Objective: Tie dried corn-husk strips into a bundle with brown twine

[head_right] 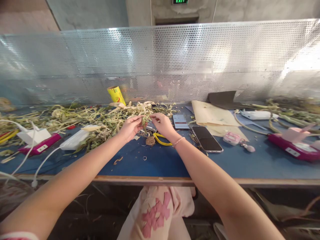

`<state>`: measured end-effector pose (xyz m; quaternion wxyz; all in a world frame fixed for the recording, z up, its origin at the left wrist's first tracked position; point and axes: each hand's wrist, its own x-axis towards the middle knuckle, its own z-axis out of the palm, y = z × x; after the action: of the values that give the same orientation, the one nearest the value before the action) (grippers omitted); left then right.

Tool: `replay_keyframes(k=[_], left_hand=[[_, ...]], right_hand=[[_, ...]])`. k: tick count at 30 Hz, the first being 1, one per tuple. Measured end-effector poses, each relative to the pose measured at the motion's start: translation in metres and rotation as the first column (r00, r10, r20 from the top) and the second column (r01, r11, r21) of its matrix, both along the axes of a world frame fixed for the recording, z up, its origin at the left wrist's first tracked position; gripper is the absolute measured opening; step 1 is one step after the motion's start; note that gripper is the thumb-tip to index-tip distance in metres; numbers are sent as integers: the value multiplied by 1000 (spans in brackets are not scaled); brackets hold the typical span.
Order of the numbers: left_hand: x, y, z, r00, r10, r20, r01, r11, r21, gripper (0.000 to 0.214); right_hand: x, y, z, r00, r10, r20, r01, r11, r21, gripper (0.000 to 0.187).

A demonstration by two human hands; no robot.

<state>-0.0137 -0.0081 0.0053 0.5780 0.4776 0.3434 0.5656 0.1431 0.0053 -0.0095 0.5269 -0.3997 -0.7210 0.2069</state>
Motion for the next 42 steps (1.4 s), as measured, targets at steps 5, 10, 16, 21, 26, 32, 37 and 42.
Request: replay_keyframes(k=[5,10,16,21,26,32,37,42], left_hand=[[0,-1,1,997,-23,-68,26,999,38,15],[1,-6,4,993,11,-119,-1,997,77,7],[2,-10,6,992,24,-128,-13,996,83,7],[1,-10,5,994,5,-111,4,997,76,13],[0,-9,4,995,-11,-103,20,996,89,18],[-2,-9,5,990,5,-138,10,994,108,25],[-3,-8,6,977,17,-213,17,987,159,32],[-2,-11,8,968,46,-245,1,982,189,29]], right_hand=[[0,-4,3,998,3,59,-11,990,139,16],[1,-2,2,998,48,34,-52,989,141,14],[1,-5,1,997,-8,79,-11,970,241,10],[4,-6,2,983,-63,171,-5,928,373,11],[4,-8,3,979,-70,191,-17,909,416,11],[5,-9,7,992,-7,128,-28,961,275,10],[9,-8,10,997,64,32,-68,981,183,14],[7,-9,11,995,77,63,-86,985,152,12]])
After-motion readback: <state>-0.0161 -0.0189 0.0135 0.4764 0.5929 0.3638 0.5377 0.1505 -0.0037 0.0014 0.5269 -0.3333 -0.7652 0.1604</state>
